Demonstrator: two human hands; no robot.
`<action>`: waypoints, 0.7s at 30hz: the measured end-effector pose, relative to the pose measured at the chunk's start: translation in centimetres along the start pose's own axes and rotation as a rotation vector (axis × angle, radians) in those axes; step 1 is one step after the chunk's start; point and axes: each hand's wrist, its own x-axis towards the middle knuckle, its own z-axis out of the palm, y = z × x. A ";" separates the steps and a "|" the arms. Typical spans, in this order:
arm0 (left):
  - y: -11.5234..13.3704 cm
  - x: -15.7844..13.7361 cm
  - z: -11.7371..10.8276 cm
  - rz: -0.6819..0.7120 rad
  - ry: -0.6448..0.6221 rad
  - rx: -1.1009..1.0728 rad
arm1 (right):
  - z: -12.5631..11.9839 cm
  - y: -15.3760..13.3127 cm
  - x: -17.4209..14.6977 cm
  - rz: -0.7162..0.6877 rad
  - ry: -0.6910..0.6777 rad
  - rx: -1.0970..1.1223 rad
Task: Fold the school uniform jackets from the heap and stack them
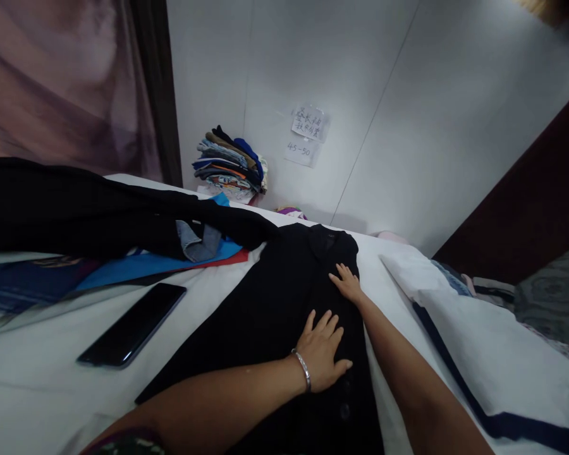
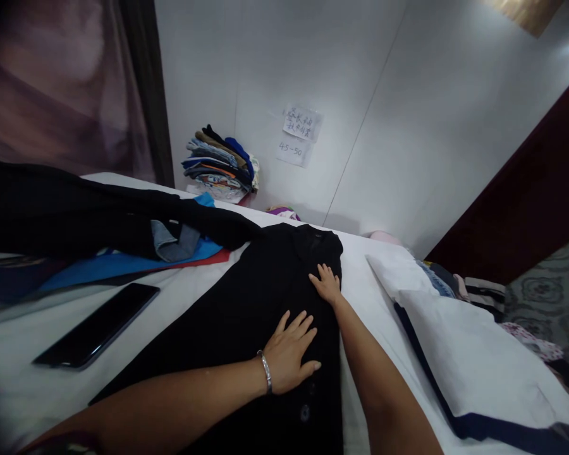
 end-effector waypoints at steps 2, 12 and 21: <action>0.0 0.0 -0.1 -0.004 -0.007 -0.013 | 0.1 -0.1 -1.9 -0.033 -0.046 0.001; 0.0 0.2 -0.1 0.016 0.007 -0.028 | 2.1 0.0 -7.9 -0.229 0.163 -0.105; -0.9 1.0 -1.8 -0.098 0.095 -0.111 | 2.1 0.3 -8.0 -0.287 0.205 -0.140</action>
